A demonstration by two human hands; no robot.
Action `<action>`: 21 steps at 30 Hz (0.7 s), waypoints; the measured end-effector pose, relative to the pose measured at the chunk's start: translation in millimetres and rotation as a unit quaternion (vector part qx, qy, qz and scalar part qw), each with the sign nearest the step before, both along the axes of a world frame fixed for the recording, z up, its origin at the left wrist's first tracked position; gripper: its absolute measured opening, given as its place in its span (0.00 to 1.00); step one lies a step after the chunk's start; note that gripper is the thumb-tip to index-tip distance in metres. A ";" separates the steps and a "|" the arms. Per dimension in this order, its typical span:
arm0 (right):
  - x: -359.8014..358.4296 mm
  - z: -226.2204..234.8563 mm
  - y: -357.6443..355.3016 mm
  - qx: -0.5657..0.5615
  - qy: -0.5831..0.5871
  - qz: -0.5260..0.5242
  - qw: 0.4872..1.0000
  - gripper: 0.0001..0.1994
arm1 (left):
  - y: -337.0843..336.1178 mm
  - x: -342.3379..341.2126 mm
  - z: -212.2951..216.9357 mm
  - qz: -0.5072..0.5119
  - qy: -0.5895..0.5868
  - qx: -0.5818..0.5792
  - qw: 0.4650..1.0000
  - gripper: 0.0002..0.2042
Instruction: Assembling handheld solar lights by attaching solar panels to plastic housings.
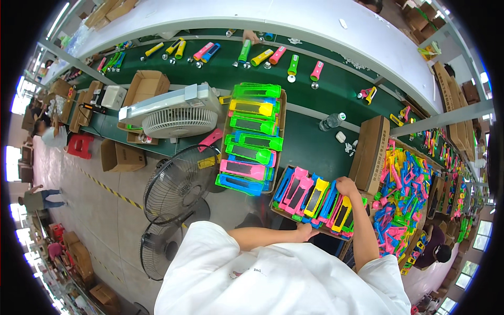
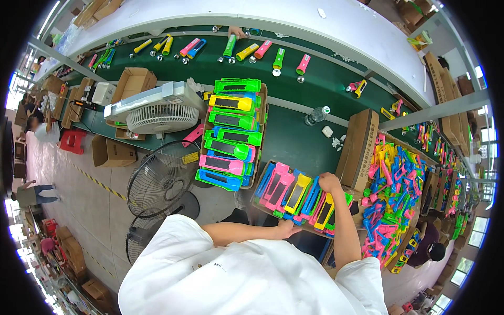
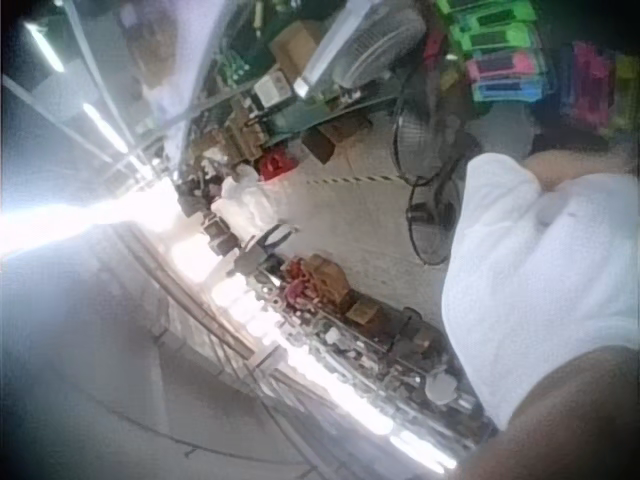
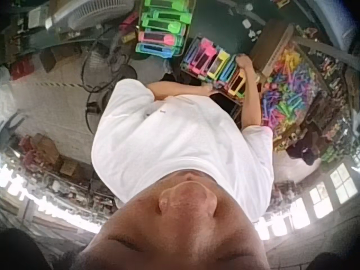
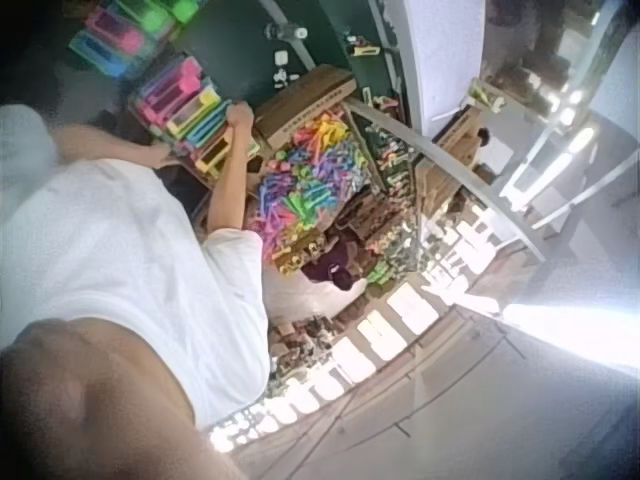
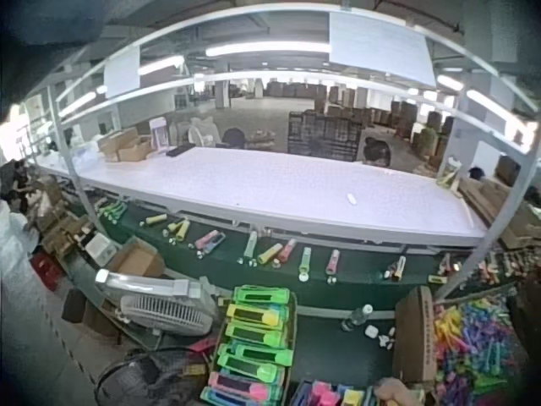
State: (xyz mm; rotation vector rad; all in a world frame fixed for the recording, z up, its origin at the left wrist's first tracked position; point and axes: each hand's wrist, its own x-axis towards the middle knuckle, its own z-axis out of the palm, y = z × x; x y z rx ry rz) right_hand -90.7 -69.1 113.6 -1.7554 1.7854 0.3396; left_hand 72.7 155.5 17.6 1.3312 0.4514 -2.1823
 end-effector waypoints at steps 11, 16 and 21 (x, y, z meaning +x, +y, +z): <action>-59.9 39.3 74.9 -0.045 -0.055 -0.163 0.984 0.20 | 5.9 7.1 35.0 -0.147 -0.028 -0.061 0.987 0.23; -116.6 36.9 122.3 -0.133 -0.094 -0.273 0.948 0.20 | -25.0 12.1 86.8 -0.236 -0.088 -0.207 0.945 0.28; -91.2 63.0 121.5 -0.119 -0.144 -0.326 0.927 0.20 | -67.6 44.4 92.0 -0.294 -0.093 -0.264 0.914 0.35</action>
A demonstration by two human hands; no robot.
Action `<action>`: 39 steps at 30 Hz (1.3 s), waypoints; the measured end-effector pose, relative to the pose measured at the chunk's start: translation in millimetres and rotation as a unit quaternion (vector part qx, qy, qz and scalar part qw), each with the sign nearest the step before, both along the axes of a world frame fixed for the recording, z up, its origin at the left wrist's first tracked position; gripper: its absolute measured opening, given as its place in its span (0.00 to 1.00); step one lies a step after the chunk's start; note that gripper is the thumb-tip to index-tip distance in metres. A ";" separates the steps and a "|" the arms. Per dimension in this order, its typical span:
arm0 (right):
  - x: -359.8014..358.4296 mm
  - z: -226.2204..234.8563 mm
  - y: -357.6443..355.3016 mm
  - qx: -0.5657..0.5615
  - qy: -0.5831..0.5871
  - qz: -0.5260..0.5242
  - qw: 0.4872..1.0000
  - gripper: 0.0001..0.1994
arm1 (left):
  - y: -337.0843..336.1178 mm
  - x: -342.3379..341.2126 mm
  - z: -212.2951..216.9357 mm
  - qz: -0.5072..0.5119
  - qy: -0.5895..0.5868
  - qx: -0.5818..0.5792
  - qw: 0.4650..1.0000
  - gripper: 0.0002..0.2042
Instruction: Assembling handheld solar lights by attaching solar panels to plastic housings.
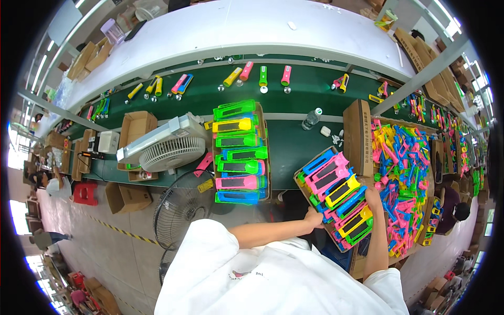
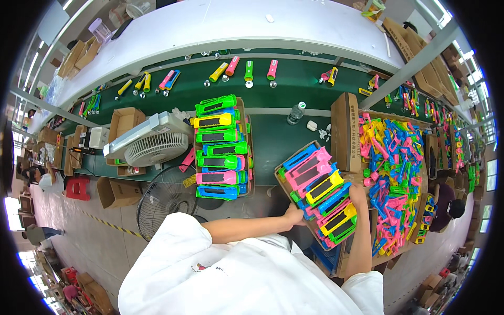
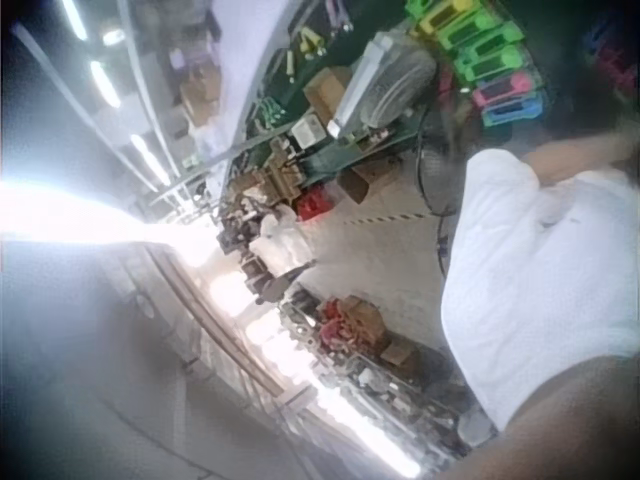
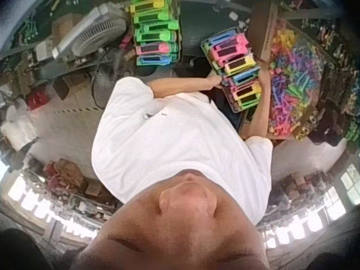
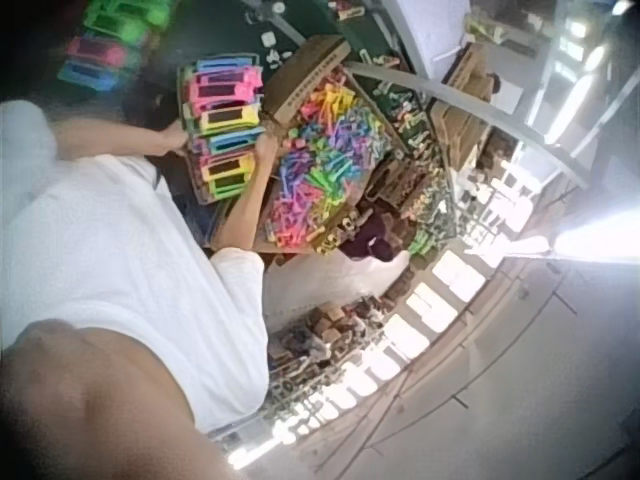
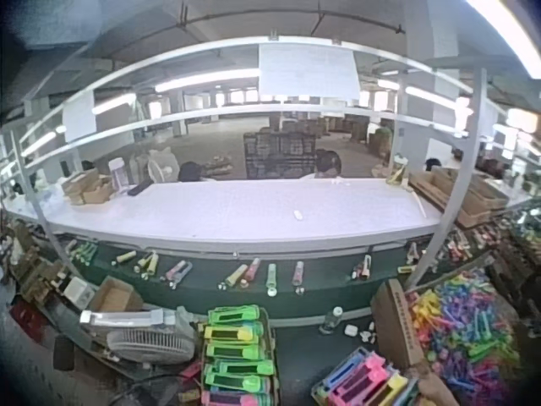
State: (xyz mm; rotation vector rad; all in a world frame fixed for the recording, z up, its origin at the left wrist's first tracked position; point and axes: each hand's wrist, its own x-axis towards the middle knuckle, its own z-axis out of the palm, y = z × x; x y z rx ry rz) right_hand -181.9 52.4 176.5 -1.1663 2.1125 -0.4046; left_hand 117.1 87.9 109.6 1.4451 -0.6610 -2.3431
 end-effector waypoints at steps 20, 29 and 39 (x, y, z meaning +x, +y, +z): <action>158.6 128.4 -74.9 0.015 -0.258 -0.135 0.956 0.33 | -156.4 202.7 199.0 -0.069 -0.120 -0.252 0.958 0.15; 301.5 148.9 -128.1 -0.005 -0.314 -0.050 0.948 0.29 | -246.0 341.4 185.4 -0.109 -0.269 -0.331 0.898 0.10; 362.3 134.0 -158.0 0.018 -0.337 -0.026 0.941 0.27 | -251.1 391.3 184.7 0.005 -0.302 -0.262 0.917 0.14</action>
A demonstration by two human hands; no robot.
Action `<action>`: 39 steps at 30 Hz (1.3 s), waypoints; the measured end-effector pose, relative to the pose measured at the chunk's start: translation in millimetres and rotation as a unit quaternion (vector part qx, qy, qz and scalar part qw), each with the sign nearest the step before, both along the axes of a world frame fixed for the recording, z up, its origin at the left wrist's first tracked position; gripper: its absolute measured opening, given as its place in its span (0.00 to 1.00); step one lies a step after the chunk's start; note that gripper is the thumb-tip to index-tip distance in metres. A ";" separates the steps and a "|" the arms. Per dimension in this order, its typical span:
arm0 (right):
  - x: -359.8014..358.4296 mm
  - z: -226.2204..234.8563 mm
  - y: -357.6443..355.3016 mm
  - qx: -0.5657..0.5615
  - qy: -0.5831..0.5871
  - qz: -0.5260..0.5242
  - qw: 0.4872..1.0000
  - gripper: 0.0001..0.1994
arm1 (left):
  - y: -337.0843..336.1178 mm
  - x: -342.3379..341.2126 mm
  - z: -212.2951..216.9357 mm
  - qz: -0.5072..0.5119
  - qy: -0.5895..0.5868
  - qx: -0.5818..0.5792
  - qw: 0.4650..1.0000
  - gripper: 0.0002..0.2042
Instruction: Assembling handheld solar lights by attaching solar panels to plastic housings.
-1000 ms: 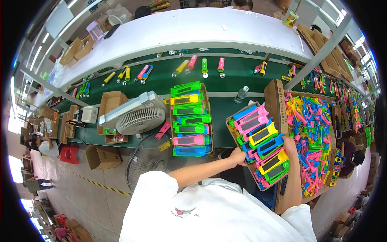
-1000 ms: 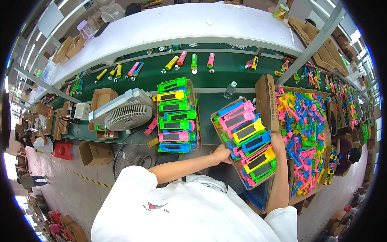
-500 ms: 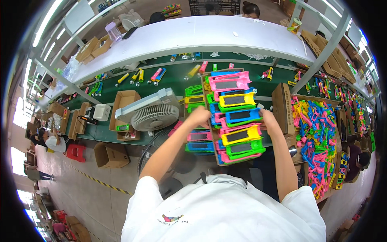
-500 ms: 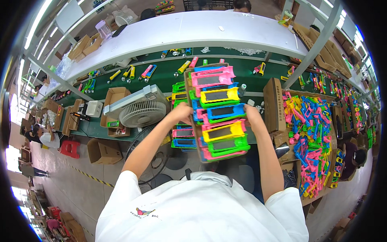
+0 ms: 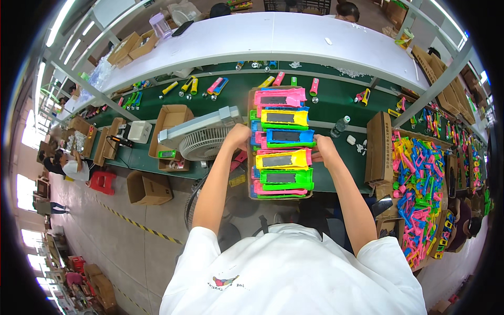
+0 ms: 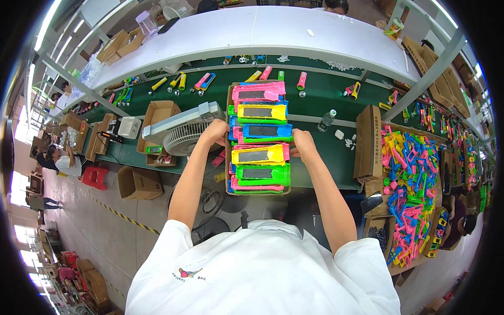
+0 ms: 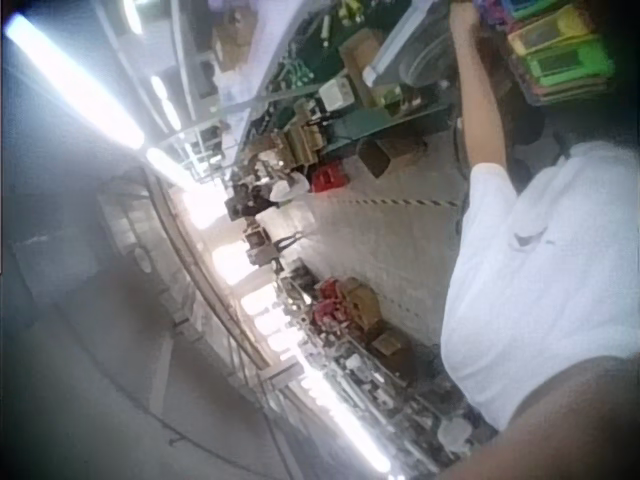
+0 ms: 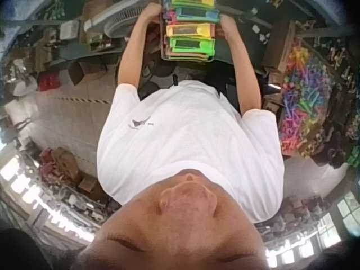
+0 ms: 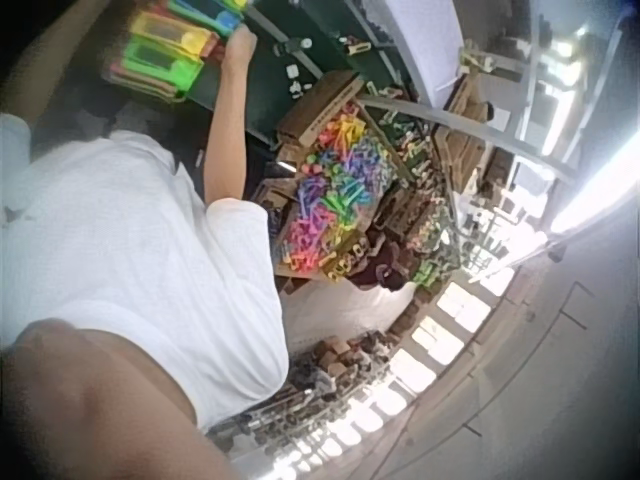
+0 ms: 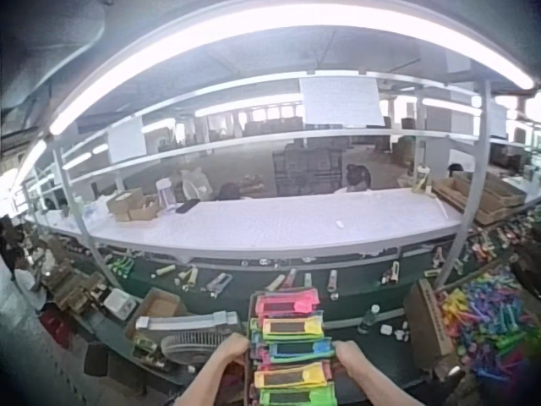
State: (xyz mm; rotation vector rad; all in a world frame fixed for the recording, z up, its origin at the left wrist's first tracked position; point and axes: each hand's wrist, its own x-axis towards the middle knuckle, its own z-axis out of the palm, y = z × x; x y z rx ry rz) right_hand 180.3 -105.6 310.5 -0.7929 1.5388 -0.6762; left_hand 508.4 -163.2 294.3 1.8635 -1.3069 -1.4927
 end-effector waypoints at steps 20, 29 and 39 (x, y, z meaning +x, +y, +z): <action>-2.9 -16.0 -1.2 -0.008 0.032 0.049 0.998 0.27 | 27.4 4.4 -59.9 0.033 -0.043 -0.124 0.991 0.19; -26.2 -59.2 -35.4 -0.164 0.100 0.041 0.980 0.25 | 69.4 -15.3 -46.2 0.109 -0.078 -0.206 0.969 0.30; -29.2 -69.0 -258.1 -0.243 0.072 0.107 0.961 0.34 | 281.4 -93.3 -47.4 0.426 -0.043 -0.361 0.829 0.09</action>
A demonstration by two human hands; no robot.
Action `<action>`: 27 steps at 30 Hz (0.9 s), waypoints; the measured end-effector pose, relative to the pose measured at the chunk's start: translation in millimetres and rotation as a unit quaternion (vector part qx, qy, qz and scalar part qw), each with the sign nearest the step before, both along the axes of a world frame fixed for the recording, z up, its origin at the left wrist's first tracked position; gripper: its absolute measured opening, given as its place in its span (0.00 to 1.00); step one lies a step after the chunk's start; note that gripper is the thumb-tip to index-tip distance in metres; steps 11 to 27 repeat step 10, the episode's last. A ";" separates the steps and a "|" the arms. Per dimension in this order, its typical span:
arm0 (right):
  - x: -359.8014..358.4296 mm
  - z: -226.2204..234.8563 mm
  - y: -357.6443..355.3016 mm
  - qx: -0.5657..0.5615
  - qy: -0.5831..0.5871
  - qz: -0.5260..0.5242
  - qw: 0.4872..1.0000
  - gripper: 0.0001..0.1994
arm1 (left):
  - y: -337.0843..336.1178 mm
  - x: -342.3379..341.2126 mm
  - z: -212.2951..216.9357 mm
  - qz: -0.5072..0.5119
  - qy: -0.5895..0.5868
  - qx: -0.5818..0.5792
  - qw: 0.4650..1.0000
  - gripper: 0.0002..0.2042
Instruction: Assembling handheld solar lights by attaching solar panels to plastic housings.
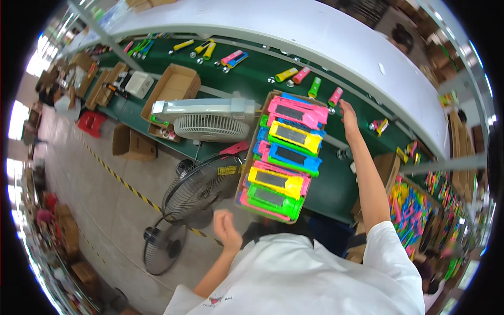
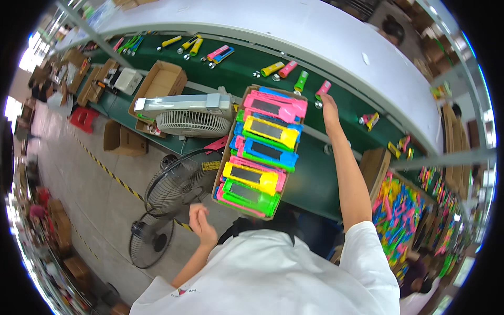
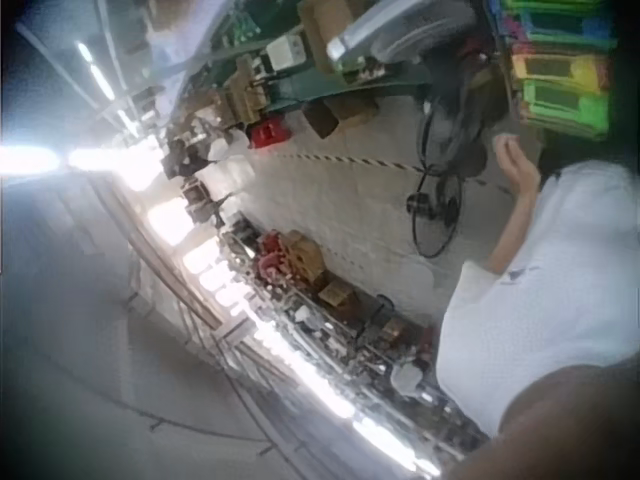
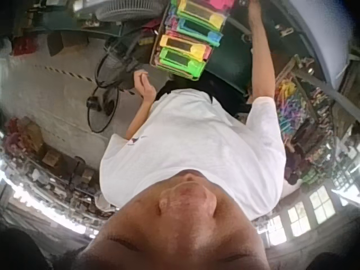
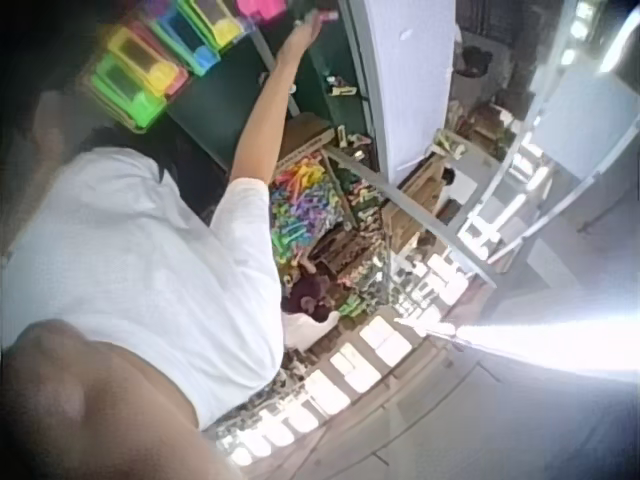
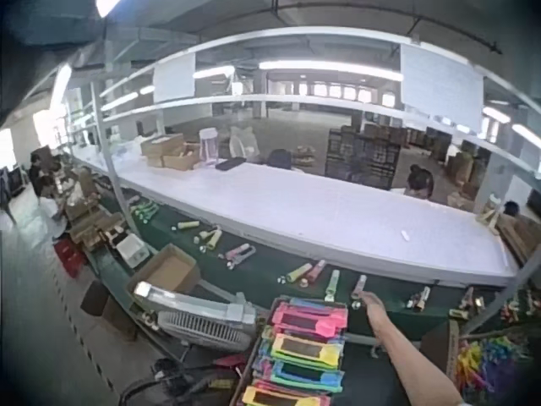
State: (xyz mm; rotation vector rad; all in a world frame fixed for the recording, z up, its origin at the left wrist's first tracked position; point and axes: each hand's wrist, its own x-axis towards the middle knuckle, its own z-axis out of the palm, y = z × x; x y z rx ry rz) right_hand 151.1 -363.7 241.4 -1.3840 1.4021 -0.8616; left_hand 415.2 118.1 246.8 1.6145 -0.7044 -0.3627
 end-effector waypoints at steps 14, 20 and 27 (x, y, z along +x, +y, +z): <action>113.3 -164.4 -173.3 0.538 0.003 0.321 0.780 0.37 | 31.0 -85.3 -280.7 -0.053 0.498 0.052 0.864 0.42; 113.3 -164.4 -173.3 0.538 0.003 0.321 0.780 0.37 | 31.0 -85.3 -280.7 -0.053 0.498 0.052 0.864 0.42; 113.3 -164.4 -173.3 0.538 0.003 0.321 0.780 0.37 | 31.0 -85.3 -280.7 -0.053 0.498 0.052 0.864 0.42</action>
